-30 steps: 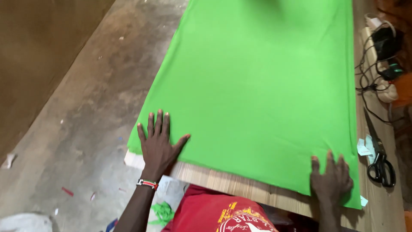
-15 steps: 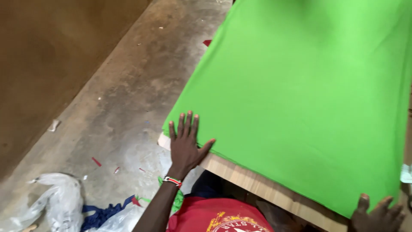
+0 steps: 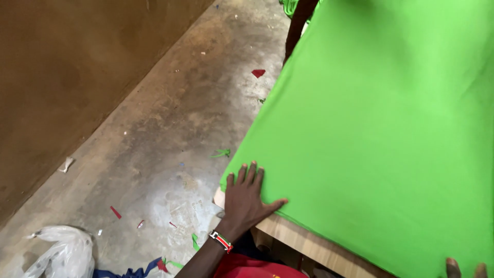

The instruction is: Unfolding and smoothing a large piece of green fabric on a cutting table

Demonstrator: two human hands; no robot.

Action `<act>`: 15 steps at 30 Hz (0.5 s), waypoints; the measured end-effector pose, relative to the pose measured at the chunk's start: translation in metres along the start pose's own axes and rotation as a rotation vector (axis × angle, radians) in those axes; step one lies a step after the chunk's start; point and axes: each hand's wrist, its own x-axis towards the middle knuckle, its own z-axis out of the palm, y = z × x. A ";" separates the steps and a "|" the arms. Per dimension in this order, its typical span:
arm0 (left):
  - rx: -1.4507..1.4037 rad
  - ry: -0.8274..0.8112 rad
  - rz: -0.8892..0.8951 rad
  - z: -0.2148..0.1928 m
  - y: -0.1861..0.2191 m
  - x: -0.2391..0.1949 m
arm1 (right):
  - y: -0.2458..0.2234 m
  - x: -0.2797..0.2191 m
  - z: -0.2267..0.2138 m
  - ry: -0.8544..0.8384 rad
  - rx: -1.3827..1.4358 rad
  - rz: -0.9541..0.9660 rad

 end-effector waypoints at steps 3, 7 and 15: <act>0.006 -0.124 0.113 -0.003 -0.017 0.006 | -0.089 -0.001 0.001 -0.041 -0.089 -0.015; 0.072 -0.016 0.489 -0.014 -0.051 0.018 | -0.252 -0.035 0.030 -0.036 0.171 -0.229; -0.197 -0.081 0.881 -0.033 -0.150 -0.005 | -0.518 -0.111 0.049 -0.193 0.203 -0.397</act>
